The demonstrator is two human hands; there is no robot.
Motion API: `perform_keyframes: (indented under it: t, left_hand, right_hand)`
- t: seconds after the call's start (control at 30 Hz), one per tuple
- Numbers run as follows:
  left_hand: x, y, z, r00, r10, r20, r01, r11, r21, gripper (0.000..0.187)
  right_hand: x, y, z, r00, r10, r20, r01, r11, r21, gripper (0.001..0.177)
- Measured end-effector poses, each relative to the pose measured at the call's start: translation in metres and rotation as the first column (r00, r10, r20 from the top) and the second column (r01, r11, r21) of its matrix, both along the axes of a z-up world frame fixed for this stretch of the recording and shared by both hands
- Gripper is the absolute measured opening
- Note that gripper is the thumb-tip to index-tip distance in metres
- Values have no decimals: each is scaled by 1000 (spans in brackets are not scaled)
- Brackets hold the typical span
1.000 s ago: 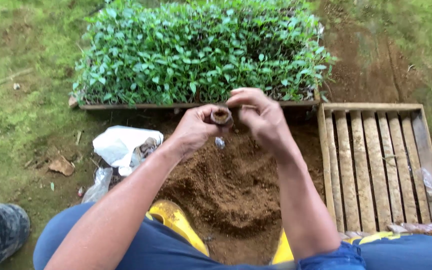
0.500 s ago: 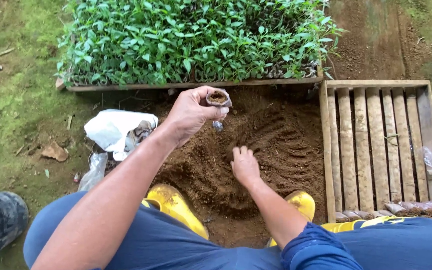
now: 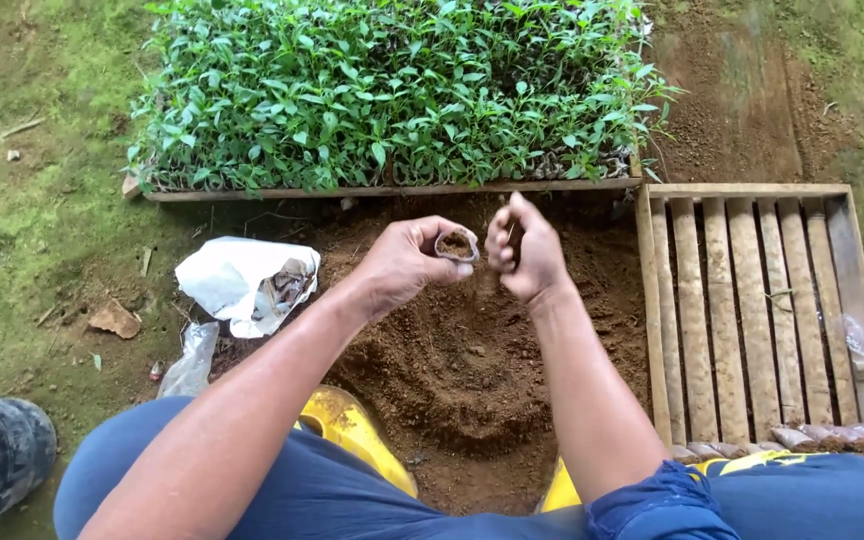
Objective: The person sits on the ground and fills small plastic seedling pouches with soil from a pile. They then place the filled pouches into a wooden tray with slats.
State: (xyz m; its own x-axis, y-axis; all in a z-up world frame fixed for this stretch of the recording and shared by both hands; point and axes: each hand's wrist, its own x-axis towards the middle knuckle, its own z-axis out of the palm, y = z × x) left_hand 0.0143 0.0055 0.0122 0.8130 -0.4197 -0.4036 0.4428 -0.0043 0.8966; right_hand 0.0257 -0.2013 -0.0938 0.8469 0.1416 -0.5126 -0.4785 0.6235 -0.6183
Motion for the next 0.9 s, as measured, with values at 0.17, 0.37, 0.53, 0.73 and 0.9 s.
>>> perform_keyframes:
  t: [0.17,0.37,0.53,0.73,0.9]
  left_hand:
    - [-10,-6,-3,999,-37,-12,38,998,40,45]
    - [-14,-6,-24,997,-66,-32,66,998,16,40]
    - [-17,-5,-33,997,-71,-21,70,996,-53,42]
    - [-17,-4,-26,996,-83,-11,82,994,-66,37]
    - [-15,-8,-31,997,-71,-15,69,994,-82,42]
  right_hand:
    - [0,10,100,975,-93,202,82,995,64,43]
    - [-17,36,138,936,-106,335,131,990,-55,48]
    - [-21,52,129,911,-165,378,210,974,-81,49]
    - [-22,57,126,887,-152,437,213,972,-94,49]
    - [-22,57,126,888,-145,435,190,980,-59,46]
